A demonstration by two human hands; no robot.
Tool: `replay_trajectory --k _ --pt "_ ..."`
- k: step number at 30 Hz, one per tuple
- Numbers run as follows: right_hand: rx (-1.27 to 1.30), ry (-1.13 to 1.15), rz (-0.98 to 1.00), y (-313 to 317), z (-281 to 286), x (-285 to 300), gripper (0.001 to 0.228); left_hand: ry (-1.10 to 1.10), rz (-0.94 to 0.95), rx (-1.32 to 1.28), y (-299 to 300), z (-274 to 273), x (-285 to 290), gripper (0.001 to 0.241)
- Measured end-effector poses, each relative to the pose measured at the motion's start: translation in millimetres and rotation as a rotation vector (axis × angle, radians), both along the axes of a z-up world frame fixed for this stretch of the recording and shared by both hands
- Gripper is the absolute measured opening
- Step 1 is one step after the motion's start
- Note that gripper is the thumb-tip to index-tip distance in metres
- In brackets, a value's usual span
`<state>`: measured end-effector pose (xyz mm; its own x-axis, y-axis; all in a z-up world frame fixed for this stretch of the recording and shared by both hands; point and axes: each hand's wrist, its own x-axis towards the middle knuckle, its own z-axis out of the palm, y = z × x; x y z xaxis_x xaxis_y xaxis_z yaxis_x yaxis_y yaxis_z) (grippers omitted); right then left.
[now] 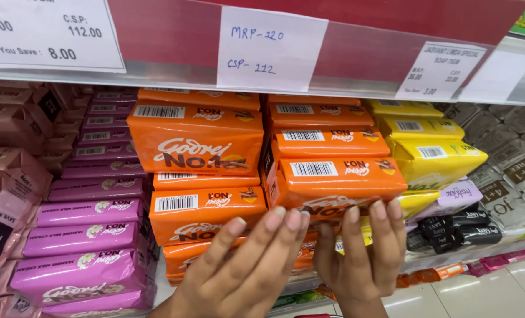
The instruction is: Selecting packs of soap from a shelf, wiping them with a cloth, and placing them into a shopping cart.
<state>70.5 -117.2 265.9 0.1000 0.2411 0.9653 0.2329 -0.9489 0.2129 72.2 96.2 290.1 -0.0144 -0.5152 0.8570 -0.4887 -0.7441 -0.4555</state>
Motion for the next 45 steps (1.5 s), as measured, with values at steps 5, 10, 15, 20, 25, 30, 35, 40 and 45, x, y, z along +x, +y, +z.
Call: replay_trajectory --k 5,10,15,20,25,30,35,40,45 --pt "-0.056 -0.043 0.028 -5 -9 15 0.037 0.039 0.018 0.005 -4 0 3 0.035" --pt "-0.042 -0.030 0.050 6 9 16 0.038 0.006 0.094 -0.005 -8 6 5 0.039" --pt "-0.053 0.009 0.019 13 18 17 0.041 0.114 0.088 -0.066 -14 6 7 0.035" --pt "-0.051 0.025 0.004 14 12 17 0.042 0.107 0.083 -0.073 -19 -4 10 0.028" --pt "-0.051 0.098 -0.010 11 -1 3 0.046 0.127 0.107 -0.061 -20 -15 2 0.032" --pt "-0.069 0.364 -0.339 12 -24 -51 0.048 0.307 0.066 -0.090 -29 -48 -21 0.049" --pt "-0.033 0.398 -0.489 -7 -121 -124 0.045 0.430 -0.169 0.023 -59 -146 -49 0.056" --pt "0.074 0.605 -0.688 -25 -198 -219 0.040 0.661 -0.578 0.191 -119 -236 -94 0.053" --pt "0.365 0.786 -0.813 -30 -263 -301 0.037 0.933 -0.919 0.292 -182 -328 -145 0.044"
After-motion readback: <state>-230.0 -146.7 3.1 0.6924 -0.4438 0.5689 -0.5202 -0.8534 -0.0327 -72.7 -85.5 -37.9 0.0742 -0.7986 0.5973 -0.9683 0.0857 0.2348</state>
